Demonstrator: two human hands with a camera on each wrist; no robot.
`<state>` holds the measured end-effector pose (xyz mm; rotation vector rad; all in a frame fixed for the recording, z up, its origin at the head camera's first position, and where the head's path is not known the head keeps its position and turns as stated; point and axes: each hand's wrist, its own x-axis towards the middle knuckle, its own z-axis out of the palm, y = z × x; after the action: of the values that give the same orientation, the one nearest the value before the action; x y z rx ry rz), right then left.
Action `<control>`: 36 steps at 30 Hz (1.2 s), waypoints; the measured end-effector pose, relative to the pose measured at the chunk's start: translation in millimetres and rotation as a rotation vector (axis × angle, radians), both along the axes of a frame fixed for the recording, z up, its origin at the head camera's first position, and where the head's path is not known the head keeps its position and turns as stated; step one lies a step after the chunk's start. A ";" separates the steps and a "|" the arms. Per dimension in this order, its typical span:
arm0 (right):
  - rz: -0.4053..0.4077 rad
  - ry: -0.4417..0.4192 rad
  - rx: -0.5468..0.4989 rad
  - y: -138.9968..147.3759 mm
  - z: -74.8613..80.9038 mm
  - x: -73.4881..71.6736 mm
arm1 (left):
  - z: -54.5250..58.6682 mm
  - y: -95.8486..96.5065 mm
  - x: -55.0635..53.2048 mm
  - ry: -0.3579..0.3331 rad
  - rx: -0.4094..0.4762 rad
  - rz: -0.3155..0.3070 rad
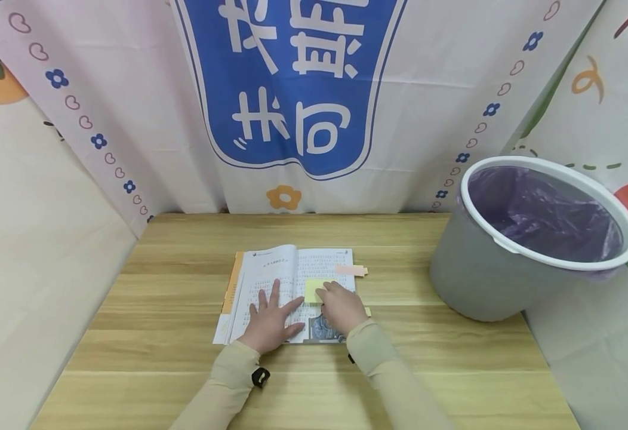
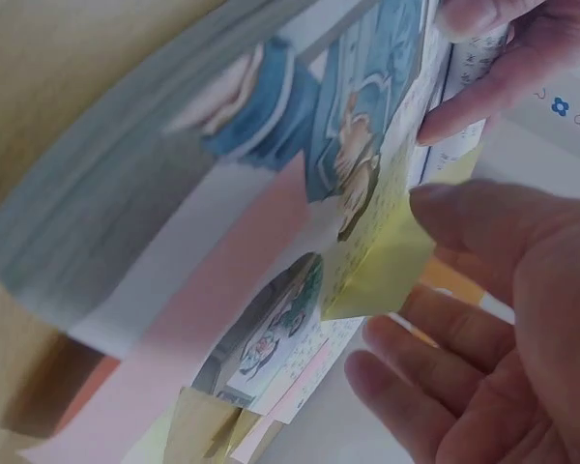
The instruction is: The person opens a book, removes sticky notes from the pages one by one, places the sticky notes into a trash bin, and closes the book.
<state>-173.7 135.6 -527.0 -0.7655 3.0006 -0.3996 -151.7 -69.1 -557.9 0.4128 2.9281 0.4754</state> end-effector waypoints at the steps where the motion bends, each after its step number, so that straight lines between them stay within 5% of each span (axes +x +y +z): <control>1: 0.007 -0.015 0.001 0.0 0.0 -1.2 | 0.7 0.1 0.3 -0.001 -0.001 0.001; 13: 0.068 0.019 0.048 -0.2 -8.0 -9.5 | 5.6 1.4 2.9 0.001 -0.018 0.007; 36: -0.027 0.123 -0.008 7.0 -5.4 -19.3 | 5.7 0.3 3.1 0.007 -0.012 0.012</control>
<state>-193.0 142.6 -532.4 -0.7788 3.1281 -0.3789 -148.6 -68.8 -552.2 0.3967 2.9400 0.4592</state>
